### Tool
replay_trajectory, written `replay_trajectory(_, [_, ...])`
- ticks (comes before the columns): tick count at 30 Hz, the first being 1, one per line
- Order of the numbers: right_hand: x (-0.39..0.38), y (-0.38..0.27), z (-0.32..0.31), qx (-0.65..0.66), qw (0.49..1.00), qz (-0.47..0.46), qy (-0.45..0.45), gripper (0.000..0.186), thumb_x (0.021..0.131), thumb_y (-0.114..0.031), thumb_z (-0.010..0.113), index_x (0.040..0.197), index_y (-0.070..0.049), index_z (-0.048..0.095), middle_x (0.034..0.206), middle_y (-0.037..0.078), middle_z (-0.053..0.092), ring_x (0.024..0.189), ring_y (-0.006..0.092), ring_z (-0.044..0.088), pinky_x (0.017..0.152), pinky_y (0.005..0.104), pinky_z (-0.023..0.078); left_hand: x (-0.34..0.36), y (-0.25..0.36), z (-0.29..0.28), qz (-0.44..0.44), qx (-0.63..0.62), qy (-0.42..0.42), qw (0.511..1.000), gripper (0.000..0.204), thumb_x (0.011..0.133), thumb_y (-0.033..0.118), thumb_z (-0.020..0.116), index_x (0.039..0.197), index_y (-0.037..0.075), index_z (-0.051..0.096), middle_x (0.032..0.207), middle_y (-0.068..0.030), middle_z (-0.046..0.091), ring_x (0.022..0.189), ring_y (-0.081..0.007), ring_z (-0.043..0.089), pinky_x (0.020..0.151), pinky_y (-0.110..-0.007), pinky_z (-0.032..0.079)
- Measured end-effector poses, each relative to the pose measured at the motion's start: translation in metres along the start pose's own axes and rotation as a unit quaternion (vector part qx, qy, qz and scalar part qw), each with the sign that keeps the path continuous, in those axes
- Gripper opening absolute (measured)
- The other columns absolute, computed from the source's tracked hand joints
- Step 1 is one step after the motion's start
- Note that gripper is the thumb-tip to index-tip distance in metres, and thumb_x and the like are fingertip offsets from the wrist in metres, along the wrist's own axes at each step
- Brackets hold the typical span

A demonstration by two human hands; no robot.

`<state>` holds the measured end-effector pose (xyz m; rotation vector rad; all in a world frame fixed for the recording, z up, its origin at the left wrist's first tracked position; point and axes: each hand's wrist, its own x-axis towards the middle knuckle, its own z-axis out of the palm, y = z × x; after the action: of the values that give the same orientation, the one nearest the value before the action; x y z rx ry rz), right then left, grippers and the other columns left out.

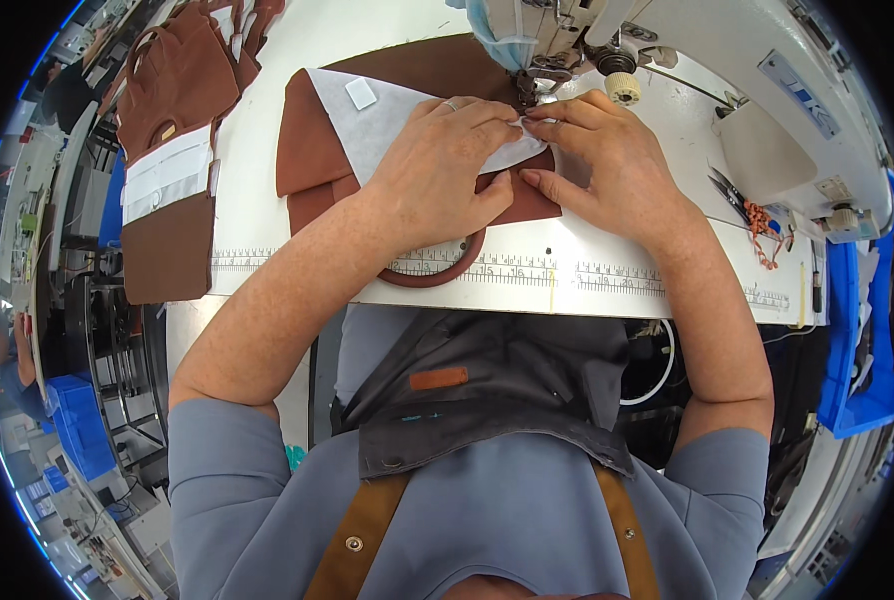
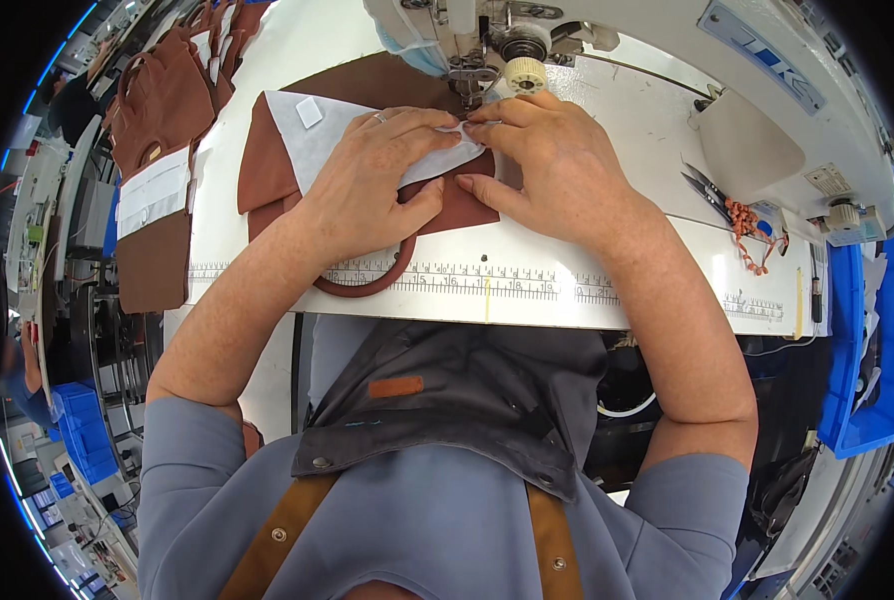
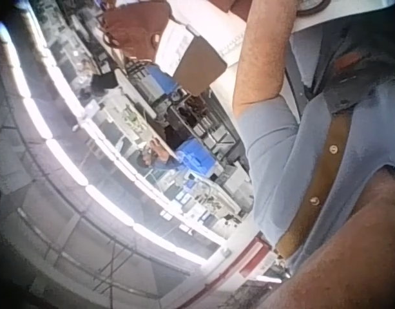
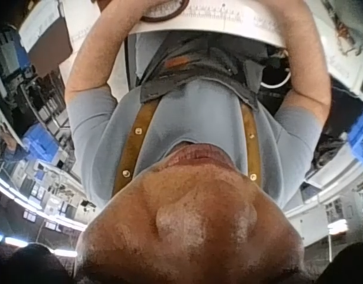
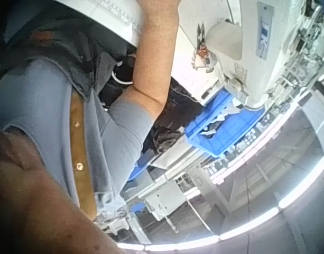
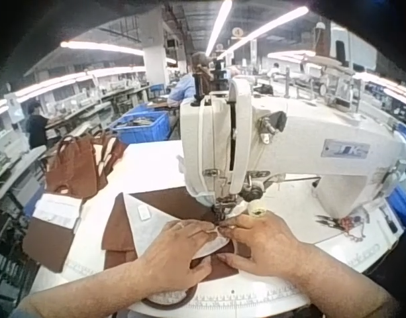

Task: Sewing and assembling components of a brown leather tote bag using an industrial sewing machine.

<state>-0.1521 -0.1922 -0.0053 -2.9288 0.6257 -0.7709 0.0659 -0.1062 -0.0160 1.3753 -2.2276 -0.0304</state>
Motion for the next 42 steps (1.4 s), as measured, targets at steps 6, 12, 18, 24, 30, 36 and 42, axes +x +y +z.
replay_trajectory(6, [0.001,0.003,0.005,-0.012,1.0,0.006,0.013,0.044,0.083,-0.037,0.078,0.113,-0.004,0.076,0.116,0.009,0.071,0.103,0.0293,0.065,0.09,0.0407,0.054,0.008,-0.017,0.0,0.027,-0.013,0.0,1.0,0.045,0.078,0.014,0.066,0.121,0.001,0.066,0.131,-0.0136,0.065,0.125,-0.0316,0.059,0.108,-0.045,0.043])
replay_trajectory(12, [0.003,0.006,0.009,0.004,1.0,0.029,-0.009,0.045,0.084,-0.031,0.078,0.119,-0.003,0.072,0.12,0.011,0.068,0.112,0.0306,0.06,0.094,0.0408,0.051,0.018,-0.029,-0.008,0.031,0.001,-0.037,0.999,0.045,0.076,0.012,0.065,0.12,0.006,0.068,0.125,-0.0097,0.068,0.123,-0.0279,0.06,0.112,-0.048,0.038])
replay_trajectory(18, [0.004,0.014,0.015,0.073,0.994,0.075,0.017,0.038,0.083,-0.038,0.079,0.108,-0.01,0.073,0.088,0.009,0.069,0.085,0.0301,0.066,0.075,0.0425,0.053,0.028,-0.017,0.002,-0.011,0.064,-0.017,0.998,0.03,0.083,0.01,0.067,0.113,0.01,0.072,0.117,-0.007,0.071,0.118,-0.0248,0.063,0.113,-0.051,0.034])
replay_trajectory(24, [0.006,0.021,0.026,0.121,0.986,0.11,0.032,0.026,0.085,-0.029,0.08,0.105,-0.015,0.073,0.084,0.008,0.07,0.079,0.0292,0.067,0.07,0.0412,0.054,0.037,-0.029,0.006,-0.002,-0.052,0.034,0.998,0.015,0.087,0.018,0.074,0.096,0.007,0.075,0.096,-0.0076,0.074,0.099,-0.0295,0.068,0.101,-0.047,0.045])
replay_trajectory(30, [0.008,0.023,0.027,0.093,0.992,0.072,0.05,0.014,0.085,-0.024,0.077,0.095,-0.015,0.075,0.087,0.006,0.072,0.082,0.0288,0.068,0.071,0.0413,0.054,0.032,-0.027,0.01,0.035,0.004,0.063,0.997,0.013,0.088,0.021,0.073,0.092,0.009,0.077,0.094,-0.0054,0.075,0.095,-0.0271,0.069,0.097,-0.044,0.047])
replay_trajectory(36, [0.005,0.022,0.014,0.019,0.999,-0.002,0.051,0.009,0.084,-0.021,0.074,0.089,-0.014,0.077,0.087,0.0,0.071,0.082,0.0264,0.067,0.07,0.0395,0.054,0.027,-0.014,0.003,0.045,0.076,0.065,0.994,0.01,0.087,0.019,0.072,0.09,0.012,0.079,0.1,-0.001,0.076,0.101,-0.0222,0.068,0.098,-0.041,0.047])
replay_trajectory(42, [0.003,0.019,0.007,0.013,0.999,-0.028,0.036,0.011,0.083,-0.018,0.073,0.09,-0.012,0.079,0.095,-0.002,0.071,0.086,0.0246,0.067,0.072,0.0386,0.055,0.029,-0.018,0.003,0.017,0.036,0.033,0.999,0.015,0.082,0.012,0.072,0.095,0.01,0.079,0.101,-0.0029,0.075,0.103,-0.0243,0.068,0.095,-0.04,0.049])
